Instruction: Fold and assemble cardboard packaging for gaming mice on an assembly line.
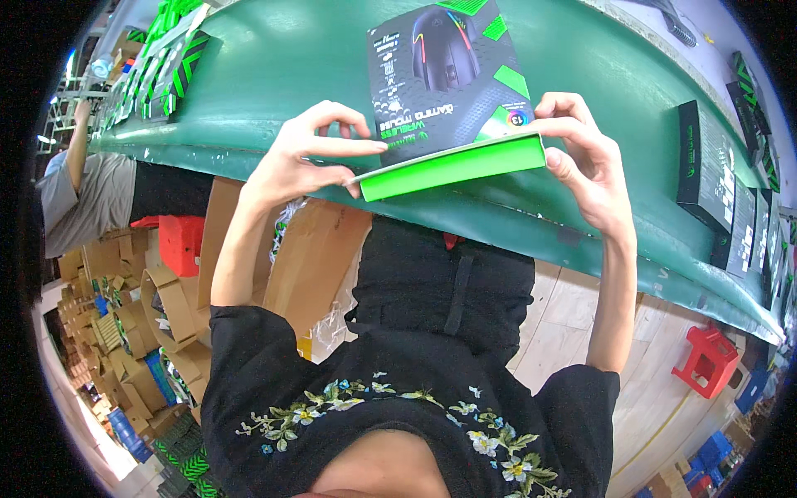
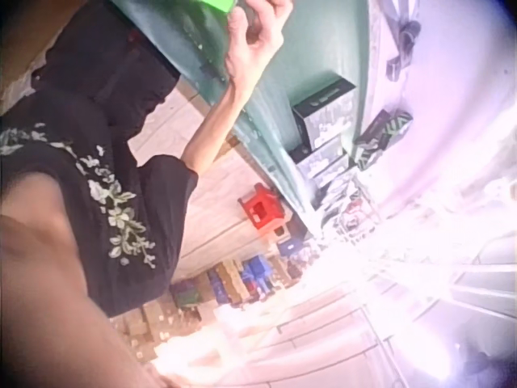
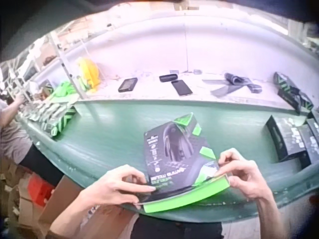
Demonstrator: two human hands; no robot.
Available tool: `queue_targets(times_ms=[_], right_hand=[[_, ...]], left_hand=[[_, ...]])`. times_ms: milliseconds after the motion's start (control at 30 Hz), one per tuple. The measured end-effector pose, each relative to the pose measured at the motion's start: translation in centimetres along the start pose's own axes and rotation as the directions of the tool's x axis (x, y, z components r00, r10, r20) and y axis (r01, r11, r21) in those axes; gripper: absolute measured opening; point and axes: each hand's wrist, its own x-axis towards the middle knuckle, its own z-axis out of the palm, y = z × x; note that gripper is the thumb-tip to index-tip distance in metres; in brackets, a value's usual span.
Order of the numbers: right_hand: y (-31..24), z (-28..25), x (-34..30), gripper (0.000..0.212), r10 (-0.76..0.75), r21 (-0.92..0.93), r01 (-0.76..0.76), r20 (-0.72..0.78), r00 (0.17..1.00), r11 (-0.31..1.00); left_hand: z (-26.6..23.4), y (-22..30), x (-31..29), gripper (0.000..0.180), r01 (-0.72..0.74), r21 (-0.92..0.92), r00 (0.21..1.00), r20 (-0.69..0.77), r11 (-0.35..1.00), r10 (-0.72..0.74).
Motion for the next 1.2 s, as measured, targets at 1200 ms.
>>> queue_targets(times_ms=[1200], right_hand=[[-3.7,2.8,2.9,0.037,-0.248,0.402,0.268,-0.102,0.963,0.875]], left_hand=[[1.2,2.3,2.7,0.02,-0.531,-0.687,0.798,-0.603,0.497,0.018]])
